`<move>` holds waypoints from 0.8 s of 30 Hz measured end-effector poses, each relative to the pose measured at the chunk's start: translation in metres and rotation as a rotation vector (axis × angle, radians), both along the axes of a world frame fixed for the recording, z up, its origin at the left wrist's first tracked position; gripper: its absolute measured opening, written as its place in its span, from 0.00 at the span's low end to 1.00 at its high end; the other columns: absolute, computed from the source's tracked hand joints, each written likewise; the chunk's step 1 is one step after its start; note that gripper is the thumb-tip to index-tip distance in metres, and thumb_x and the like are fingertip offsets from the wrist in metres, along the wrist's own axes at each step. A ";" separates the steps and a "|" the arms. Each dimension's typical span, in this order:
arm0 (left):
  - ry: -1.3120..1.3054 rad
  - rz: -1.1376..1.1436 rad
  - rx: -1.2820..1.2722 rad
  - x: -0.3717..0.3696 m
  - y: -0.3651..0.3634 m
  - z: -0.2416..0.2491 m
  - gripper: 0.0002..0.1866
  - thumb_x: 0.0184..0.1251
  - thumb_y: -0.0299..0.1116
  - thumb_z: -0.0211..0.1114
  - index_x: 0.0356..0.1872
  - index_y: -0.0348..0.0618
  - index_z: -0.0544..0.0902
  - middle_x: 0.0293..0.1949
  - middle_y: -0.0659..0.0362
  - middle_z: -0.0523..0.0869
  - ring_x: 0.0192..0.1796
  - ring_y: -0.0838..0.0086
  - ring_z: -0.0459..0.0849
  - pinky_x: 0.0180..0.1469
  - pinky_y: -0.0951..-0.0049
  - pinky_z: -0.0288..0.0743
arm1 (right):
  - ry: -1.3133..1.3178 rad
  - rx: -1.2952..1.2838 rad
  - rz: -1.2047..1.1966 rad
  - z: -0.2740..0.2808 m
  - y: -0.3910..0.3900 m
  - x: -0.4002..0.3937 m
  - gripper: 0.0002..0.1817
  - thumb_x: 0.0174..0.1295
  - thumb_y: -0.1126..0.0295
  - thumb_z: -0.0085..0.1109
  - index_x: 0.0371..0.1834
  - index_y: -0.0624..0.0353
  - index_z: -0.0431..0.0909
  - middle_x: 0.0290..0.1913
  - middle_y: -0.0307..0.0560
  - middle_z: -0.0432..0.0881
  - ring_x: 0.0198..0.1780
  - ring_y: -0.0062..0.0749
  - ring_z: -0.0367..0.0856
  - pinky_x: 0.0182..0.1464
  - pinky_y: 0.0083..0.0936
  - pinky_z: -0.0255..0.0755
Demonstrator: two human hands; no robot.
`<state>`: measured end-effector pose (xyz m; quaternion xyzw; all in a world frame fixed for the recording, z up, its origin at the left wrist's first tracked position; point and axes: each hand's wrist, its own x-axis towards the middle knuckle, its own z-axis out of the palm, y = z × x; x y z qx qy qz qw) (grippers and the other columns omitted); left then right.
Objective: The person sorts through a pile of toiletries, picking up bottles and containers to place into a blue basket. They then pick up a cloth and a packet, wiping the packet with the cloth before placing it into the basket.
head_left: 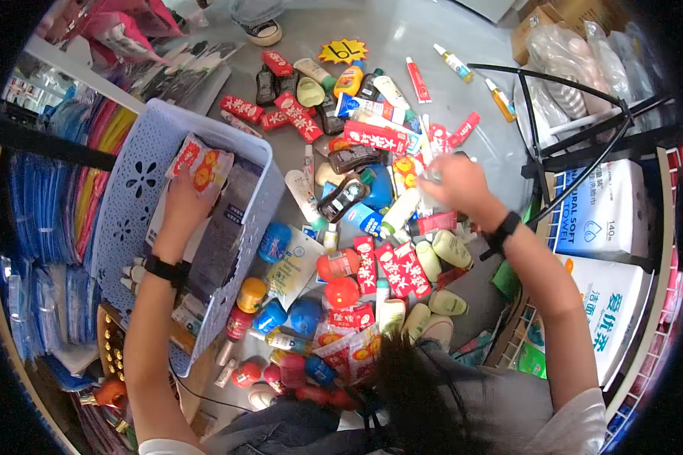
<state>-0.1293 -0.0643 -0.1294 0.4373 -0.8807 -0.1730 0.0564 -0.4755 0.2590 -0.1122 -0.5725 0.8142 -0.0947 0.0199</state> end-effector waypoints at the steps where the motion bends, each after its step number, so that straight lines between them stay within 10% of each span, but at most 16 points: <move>1: 0.102 -0.050 -0.054 -0.001 -0.002 0.003 0.38 0.53 0.39 0.66 0.62 0.28 0.63 0.51 0.34 0.76 0.55 0.44 0.75 0.57 0.56 0.70 | 0.053 0.103 0.086 -0.006 -0.011 -0.013 0.17 0.49 0.56 0.64 0.34 0.58 0.79 0.33 0.48 0.82 0.33 0.43 0.82 0.36 0.35 0.76; 8: 0.403 -0.037 -0.109 -0.038 0.043 0.083 0.32 0.56 0.37 0.65 0.59 0.30 0.68 0.53 0.38 0.76 0.56 0.51 0.75 0.60 0.62 0.67 | 0.191 0.539 0.245 -0.031 -0.039 -0.005 0.23 0.47 0.72 0.59 0.50 0.60 0.72 0.36 0.50 0.83 0.38 0.44 0.83 0.38 0.35 0.78; 19: 0.656 -0.180 -0.077 -0.033 0.115 0.115 0.27 0.56 0.28 0.62 0.59 0.37 0.69 0.53 0.48 0.76 0.56 0.61 0.76 0.58 0.65 0.69 | 0.023 0.298 0.133 0.006 -0.024 -0.026 0.25 0.43 0.68 0.61 0.51 0.45 0.80 0.37 0.51 0.83 0.39 0.47 0.82 0.41 0.39 0.75; 24: 0.753 -0.182 0.629 -0.040 0.157 0.124 0.27 0.58 0.28 0.62 0.59 0.35 0.67 0.55 0.48 0.75 0.57 0.65 0.75 0.58 0.64 0.70 | -0.058 0.109 0.146 0.059 -0.025 0.013 0.25 0.43 0.69 0.61 0.50 0.44 0.80 0.35 0.50 0.83 0.36 0.46 0.82 0.38 0.38 0.75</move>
